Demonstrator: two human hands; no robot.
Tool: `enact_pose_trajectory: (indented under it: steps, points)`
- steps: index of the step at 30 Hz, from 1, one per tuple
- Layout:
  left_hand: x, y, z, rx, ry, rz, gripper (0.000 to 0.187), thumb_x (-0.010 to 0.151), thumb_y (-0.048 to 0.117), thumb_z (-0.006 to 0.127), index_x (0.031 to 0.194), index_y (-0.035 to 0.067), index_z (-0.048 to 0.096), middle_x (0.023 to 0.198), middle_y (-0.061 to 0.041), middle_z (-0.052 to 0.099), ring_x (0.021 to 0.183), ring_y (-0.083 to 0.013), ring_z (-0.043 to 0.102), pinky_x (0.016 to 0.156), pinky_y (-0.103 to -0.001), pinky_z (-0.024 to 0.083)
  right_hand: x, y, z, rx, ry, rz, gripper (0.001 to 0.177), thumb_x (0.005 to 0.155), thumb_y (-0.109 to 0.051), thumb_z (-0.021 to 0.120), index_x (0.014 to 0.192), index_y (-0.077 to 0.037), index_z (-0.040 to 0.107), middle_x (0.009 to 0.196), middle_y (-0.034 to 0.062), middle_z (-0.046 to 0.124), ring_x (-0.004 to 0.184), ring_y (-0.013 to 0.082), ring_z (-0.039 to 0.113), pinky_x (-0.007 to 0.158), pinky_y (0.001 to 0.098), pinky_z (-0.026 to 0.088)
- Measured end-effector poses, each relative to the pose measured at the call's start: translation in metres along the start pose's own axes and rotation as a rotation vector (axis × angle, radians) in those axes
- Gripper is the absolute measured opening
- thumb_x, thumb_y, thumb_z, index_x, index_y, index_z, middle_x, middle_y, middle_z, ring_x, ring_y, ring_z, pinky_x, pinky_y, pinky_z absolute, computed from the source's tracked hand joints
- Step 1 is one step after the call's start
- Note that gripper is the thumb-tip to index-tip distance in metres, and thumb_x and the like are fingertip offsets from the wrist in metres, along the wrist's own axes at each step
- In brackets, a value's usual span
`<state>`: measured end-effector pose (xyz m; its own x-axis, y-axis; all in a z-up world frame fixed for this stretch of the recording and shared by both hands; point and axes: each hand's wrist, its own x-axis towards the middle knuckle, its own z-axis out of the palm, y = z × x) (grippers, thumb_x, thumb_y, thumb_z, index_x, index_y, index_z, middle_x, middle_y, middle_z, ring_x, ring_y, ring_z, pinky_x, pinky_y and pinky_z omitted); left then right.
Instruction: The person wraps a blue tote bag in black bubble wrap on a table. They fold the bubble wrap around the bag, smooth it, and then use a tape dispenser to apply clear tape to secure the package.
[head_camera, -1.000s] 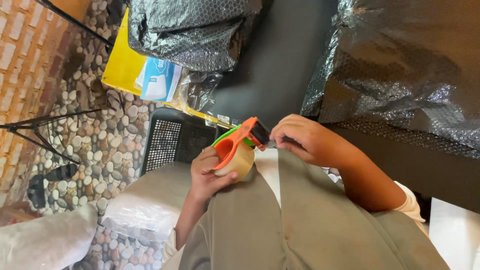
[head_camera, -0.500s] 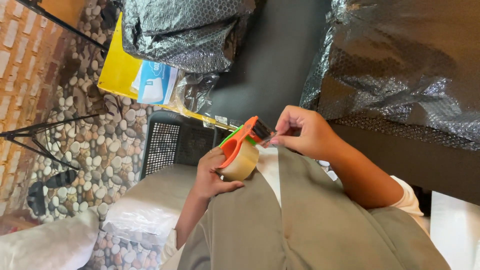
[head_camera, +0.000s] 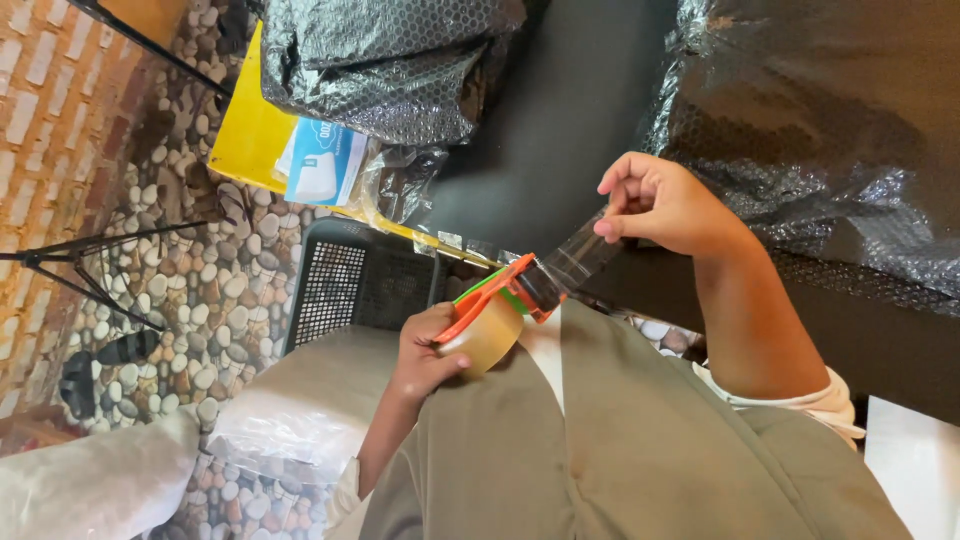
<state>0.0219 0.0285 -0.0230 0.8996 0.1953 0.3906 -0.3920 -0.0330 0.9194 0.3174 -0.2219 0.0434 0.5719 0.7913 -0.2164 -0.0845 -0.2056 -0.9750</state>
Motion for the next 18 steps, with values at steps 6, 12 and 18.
enact_pose_trajectory:
  steps: [6,12,18]
  points:
    - [-0.002,0.003,0.009,-0.110,0.103,0.020,0.058,0.080,0.039,0.089,0.056,0.010,0.044,0.056,-0.005,0.038,0.051,-0.0195,0.035,0.052,-0.032,0.032,0.033,0.080,0.020,0.338,-0.133,0.111,0.041,0.081,0.000,0.083,0.112,-0.007,0.057,0.081,0.0073,0.072,0.068,0.0131,0.073,0.066,0.0236,0.061]
    - [-0.009,0.007,0.013,-0.160,0.235,0.017,0.055,0.085,0.036,0.084,0.060,0.011,0.042,0.061,-0.006,0.039,0.055,-0.0168,0.034,0.052,-0.031,0.031,0.045,0.126,0.086,0.837,-0.309,0.300,0.035,0.087,-0.002,0.077,0.114,-0.008,0.055,0.086,0.0053,0.072,0.068,0.0133,0.072,0.059,0.0239,0.060]
    - [-0.018,0.018,0.010,-0.106,0.365,0.035,0.051,0.088,0.031,0.081,0.060,0.011,0.043,0.063,-0.007,0.042,0.054,-0.0147,0.036,0.051,-0.029,0.032,0.047,0.152,0.119,1.023,-0.346,0.410,0.035,0.089,0.000,0.073,0.116,-0.011,0.054,0.091,0.0024,0.072,0.071,0.0148,0.070,0.062,0.0306,0.062]
